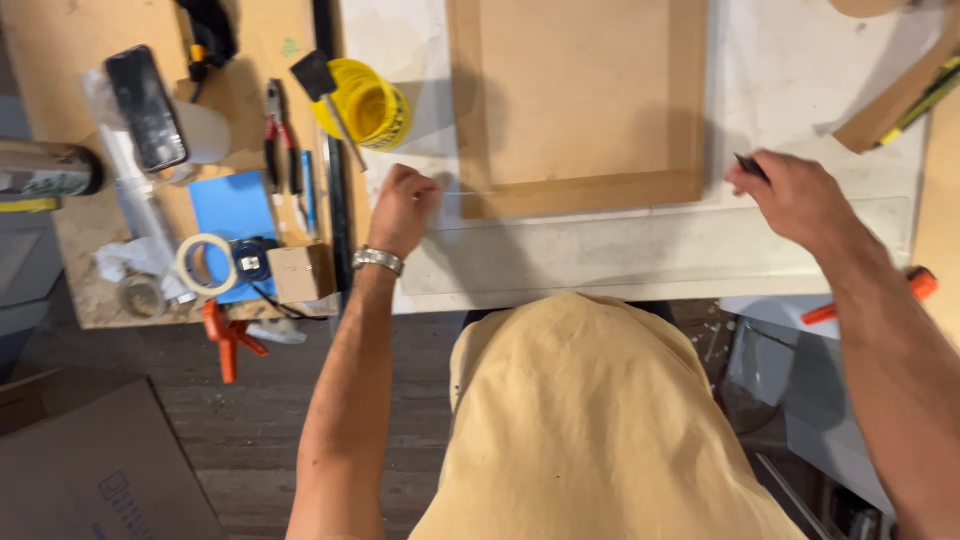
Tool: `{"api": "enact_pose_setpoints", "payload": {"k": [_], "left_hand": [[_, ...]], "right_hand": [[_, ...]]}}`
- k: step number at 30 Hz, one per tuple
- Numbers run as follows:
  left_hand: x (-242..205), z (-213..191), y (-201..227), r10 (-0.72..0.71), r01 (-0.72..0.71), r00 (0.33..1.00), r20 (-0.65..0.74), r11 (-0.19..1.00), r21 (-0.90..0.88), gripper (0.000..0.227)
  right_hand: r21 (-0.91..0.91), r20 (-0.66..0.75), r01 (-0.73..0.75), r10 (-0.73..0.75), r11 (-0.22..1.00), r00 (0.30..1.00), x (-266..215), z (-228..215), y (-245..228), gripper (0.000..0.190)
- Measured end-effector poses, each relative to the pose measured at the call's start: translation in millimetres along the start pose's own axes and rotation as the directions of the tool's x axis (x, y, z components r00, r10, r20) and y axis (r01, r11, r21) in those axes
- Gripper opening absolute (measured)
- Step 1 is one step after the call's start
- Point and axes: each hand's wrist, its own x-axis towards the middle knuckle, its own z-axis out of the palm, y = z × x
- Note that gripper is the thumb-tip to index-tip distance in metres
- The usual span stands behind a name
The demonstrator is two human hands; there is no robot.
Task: Cutting a length of wire from a spool using pliers on a workbench
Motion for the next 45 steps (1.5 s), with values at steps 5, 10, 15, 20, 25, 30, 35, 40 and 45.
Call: {"api": "enact_pose_setpoints", "payload": {"k": [5,10,15,20,25,30,35,40,45], "left_hand": [[9,18,-36,-0.115,0.105,0.985,-0.125,0.991,-0.085,0.015],[11,8,-23,-0.188,0.184,0.981,-0.046,0.98,-0.074,0.015],[11,7,-20,-0.182,0.18,0.982,-0.044,0.982,-0.06,0.016],[11,3,-14,-0.194,0.194,0.98,-0.037,0.981,-0.005,0.019],[9,2,-26,-0.164,0.165,0.984,-0.072,0.986,-0.001,0.016],[4,-3,-33,-0.184,0.184,0.98,-0.078,0.983,-0.003,0.016],[2,-7,-34,-0.237,0.236,0.967,-0.097,0.972,-0.021,0.016],[-15,-25,-7,-0.078,0.077,0.997,0.003,0.986,0.149,0.015],[-14,-54,96,-0.238,0.103,0.899,0.367,0.931,0.351,0.042]], "right_hand": [[0.129,0.083,-0.105,0.095,0.986,0.992,23,-14,-7,0.024],[0.073,0.152,-0.114,0.102,0.991,0.983,33,-17,8,0.027],[-0.045,0.146,-0.154,0.159,0.987,0.976,27,-33,-3,0.033],[-0.299,0.097,-0.013,0.044,0.954,0.994,40,-15,29,0.034],[-0.296,0.166,-0.052,0.105,0.954,0.981,28,-30,-2,0.041],[-0.337,0.074,0.022,0.003,0.941,0.997,41,-10,40,0.037],[-0.291,0.104,-0.001,0.033,0.957,0.994,34,-19,25,0.038],[-0.271,0.099,0.023,0.004,0.962,0.995,14,-33,8,0.035],[-0.262,0.106,0.079,-0.052,0.962,0.993,-5,-29,13,0.028]]}}
